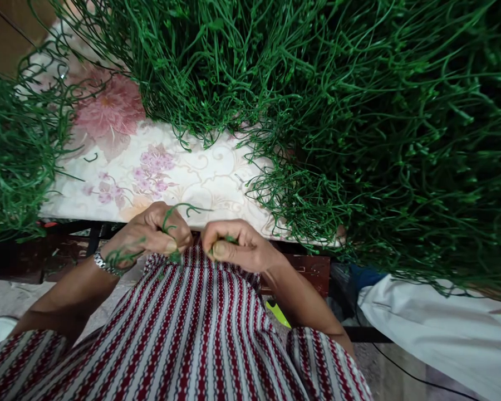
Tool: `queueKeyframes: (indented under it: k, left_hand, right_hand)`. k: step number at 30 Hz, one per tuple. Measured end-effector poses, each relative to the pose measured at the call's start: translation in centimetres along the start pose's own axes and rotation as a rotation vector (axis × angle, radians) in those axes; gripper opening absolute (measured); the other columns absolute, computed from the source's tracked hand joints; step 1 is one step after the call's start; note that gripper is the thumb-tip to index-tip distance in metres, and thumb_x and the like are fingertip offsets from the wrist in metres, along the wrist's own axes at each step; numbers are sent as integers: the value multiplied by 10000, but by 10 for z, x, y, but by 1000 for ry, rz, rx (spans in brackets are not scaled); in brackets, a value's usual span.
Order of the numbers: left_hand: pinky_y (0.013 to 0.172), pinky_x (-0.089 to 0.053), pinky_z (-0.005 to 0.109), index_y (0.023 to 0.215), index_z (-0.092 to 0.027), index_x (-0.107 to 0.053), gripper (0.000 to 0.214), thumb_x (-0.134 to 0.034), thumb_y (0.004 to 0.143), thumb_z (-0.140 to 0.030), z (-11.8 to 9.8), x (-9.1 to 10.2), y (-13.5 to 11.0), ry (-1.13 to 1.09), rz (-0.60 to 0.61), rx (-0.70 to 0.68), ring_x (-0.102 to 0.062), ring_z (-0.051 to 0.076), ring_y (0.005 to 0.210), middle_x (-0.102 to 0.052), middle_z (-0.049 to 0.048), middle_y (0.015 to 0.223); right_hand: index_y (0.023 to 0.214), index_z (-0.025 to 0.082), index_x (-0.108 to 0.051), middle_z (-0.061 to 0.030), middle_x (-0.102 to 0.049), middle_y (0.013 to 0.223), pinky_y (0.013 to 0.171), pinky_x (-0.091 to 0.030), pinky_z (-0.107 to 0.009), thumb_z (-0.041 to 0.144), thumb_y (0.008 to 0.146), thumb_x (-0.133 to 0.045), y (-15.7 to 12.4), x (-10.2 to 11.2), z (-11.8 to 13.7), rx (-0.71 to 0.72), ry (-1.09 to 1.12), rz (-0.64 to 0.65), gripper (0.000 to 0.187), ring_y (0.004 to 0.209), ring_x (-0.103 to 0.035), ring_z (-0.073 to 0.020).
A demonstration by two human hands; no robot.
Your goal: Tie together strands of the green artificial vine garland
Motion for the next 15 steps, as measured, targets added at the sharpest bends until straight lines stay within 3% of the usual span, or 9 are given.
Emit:
queueKeyframes:
  k: [4,6,10,12,15]
  left_hand:
    - [476,-280,220,565,-116,-574,211,-593,735,-239,-7,16,-2,199,-165,-17,-369,68,489,-467,-14,525]
    - [480,-292,214,596,-114,-588,222,-579,761,-263,-10,21,-3,256,-226,-47,-388,71,502,-485,-10,538]
    - [478,-302,206,584,-112,-577,273,-568,779,-302,-11,19,0,382,-238,-93,-395,71,508,-486,-10,542]
    - [469,-298,198,565,-114,-555,294,-558,790,-305,-13,19,1,397,-291,-128,-379,64,494,-465,-19,524]
    - [453,-295,186,594,-116,-559,285,-539,808,-303,-14,22,-1,375,-381,-154,-373,55,474,-465,-26,513]
  right_hand:
    - [716,174,-518,10,-445,599,488,-324,-240,356,792,-541,-11,31,33,220,-196,-302,198,541,-415,-106]
    - [712,178,-511,-8,-476,629,517,-360,-260,344,807,-519,-14,35,47,285,-383,-380,191,584,-461,-125]
    - [803,169,-523,-56,-559,807,661,-424,-297,208,844,-460,-4,15,43,232,-824,-346,85,771,-530,-153]
    - [871,173,-495,-62,-550,880,710,-438,-300,208,860,-429,2,3,33,221,-866,-343,76,828,-531,-152]
    - [998,190,-427,-32,-528,852,653,-446,-258,244,869,-426,4,-3,15,136,-840,-379,140,730,-527,-117]
Point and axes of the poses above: each hand's wrist, its own y-axis towards the middle knuckle, its own x-axis out of the back of the hand, z = x × y, the point moved 7 cm from there along y, towards the middle knuckle
